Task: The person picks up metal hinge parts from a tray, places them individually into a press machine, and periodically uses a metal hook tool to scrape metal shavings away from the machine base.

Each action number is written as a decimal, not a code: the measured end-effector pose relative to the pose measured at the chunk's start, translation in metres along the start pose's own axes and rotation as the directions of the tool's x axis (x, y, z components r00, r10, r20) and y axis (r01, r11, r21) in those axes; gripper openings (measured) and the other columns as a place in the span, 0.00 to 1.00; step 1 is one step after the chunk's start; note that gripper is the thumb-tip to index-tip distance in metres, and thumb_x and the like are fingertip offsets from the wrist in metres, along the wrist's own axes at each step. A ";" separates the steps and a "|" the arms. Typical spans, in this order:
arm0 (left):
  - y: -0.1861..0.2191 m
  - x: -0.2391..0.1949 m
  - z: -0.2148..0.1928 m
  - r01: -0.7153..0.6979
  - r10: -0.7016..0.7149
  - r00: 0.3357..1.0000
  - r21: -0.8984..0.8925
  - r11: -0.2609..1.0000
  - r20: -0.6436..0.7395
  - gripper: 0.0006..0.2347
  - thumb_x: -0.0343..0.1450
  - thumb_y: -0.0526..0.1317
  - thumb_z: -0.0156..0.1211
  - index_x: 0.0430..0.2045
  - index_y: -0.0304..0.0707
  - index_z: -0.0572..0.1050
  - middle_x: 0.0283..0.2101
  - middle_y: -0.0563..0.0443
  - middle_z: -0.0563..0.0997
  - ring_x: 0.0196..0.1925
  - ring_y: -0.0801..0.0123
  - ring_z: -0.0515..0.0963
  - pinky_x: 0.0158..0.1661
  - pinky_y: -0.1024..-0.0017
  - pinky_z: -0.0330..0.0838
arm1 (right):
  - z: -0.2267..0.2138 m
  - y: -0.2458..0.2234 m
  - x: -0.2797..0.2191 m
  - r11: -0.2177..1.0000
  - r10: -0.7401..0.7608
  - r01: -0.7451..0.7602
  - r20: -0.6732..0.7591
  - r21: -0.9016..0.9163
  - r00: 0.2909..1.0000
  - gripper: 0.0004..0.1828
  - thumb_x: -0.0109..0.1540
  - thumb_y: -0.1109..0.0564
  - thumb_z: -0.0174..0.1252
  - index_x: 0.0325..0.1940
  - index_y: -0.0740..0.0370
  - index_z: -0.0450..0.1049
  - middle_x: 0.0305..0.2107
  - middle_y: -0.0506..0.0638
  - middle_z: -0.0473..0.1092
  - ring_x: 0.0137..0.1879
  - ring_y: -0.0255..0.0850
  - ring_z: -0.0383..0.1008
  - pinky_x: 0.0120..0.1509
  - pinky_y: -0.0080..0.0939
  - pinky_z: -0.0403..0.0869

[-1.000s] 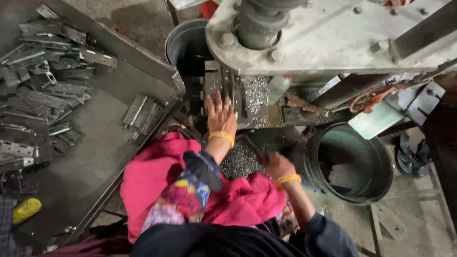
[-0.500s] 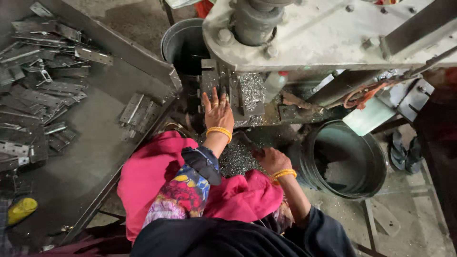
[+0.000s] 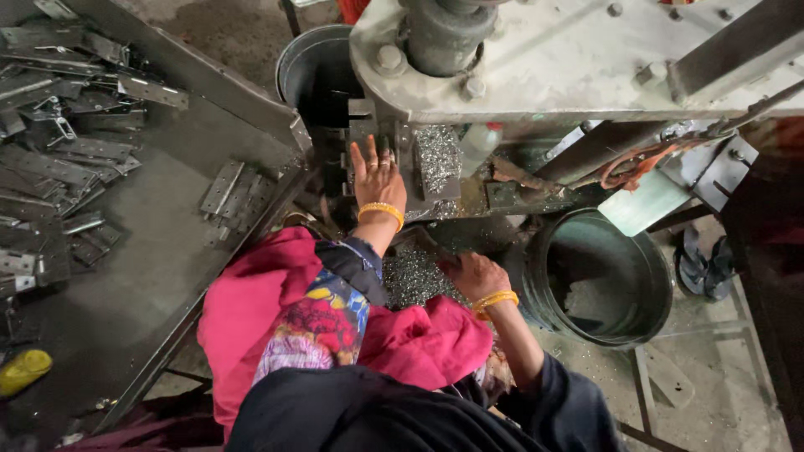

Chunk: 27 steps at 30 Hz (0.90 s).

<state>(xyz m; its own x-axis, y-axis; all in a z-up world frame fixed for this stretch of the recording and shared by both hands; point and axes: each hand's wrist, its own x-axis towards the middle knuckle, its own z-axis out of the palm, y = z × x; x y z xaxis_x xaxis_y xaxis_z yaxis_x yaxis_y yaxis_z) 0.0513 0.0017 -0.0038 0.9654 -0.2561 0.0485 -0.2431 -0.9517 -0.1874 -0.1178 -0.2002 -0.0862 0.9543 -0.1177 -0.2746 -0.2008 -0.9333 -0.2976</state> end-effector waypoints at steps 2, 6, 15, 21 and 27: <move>0.001 0.000 -0.003 0.006 -0.006 1.000 -0.004 1.000 0.031 0.22 0.77 0.40 0.38 0.68 0.41 0.64 0.76 0.54 0.58 0.80 0.51 0.39 0.70 0.39 0.19 | 0.010 0.006 -0.005 0.999 -0.032 0.031 -0.024 -0.036 0.999 0.23 0.64 0.36 0.53 0.44 0.57 0.77 0.38 0.61 0.78 0.47 0.59 0.79 0.48 0.59 0.76; -0.004 -0.012 0.000 -0.010 0.016 0.997 -0.086 0.996 0.072 0.22 0.74 0.40 0.38 0.65 0.43 0.65 0.75 0.58 0.58 0.80 0.52 0.39 0.68 0.37 0.21 | 0.052 0.020 0.004 0.979 -0.193 0.192 -0.008 -0.070 0.981 0.24 0.65 0.34 0.50 0.49 0.51 0.77 0.40 0.61 0.77 0.47 0.59 0.78 0.48 0.58 0.75; -0.006 -0.007 0.003 -0.017 0.018 1.000 -0.138 0.990 0.005 0.22 0.76 0.39 0.39 0.66 0.42 0.66 0.73 0.57 0.63 0.80 0.54 0.43 0.71 0.38 0.23 | 0.022 0.006 0.002 0.998 -0.017 0.015 0.025 0.066 1.000 0.28 0.64 0.32 0.52 0.41 0.59 0.78 0.39 0.63 0.77 0.48 0.60 0.78 0.51 0.59 0.76; -0.007 -0.008 0.009 -0.018 0.016 1.000 -0.139 0.990 -0.019 0.21 0.75 0.39 0.40 0.65 0.40 0.67 0.74 0.57 0.62 0.80 0.54 0.42 0.71 0.38 0.23 | 0.058 0.009 -0.008 0.990 0.021 -0.020 -0.003 0.141 1.000 0.30 0.61 0.29 0.55 0.39 0.59 0.78 0.36 0.64 0.77 0.46 0.62 0.77 0.51 0.60 0.75; -0.005 0.012 0.005 -0.026 0.025 1.000 -0.093 0.995 -0.013 0.23 0.74 0.39 0.40 0.67 0.39 0.65 0.74 0.55 0.62 0.80 0.51 0.42 0.70 0.36 0.24 | 0.014 0.007 -0.002 1.000 -0.008 0.008 -0.032 0.030 0.999 0.27 0.61 0.32 0.54 0.41 0.58 0.77 0.37 0.64 0.77 0.45 0.62 0.78 0.49 0.62 0.75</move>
<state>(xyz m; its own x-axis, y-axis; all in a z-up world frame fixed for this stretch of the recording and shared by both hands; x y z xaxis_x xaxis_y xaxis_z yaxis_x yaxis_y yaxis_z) 0.0645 0.0039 -0.0076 0.9579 -0.2816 0.0564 -0.2755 -0.9564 -0.0967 -0.1242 -0.2020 -0.1004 0.9624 -0.1214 -0.2432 -0.1993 -0.9236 -0.3275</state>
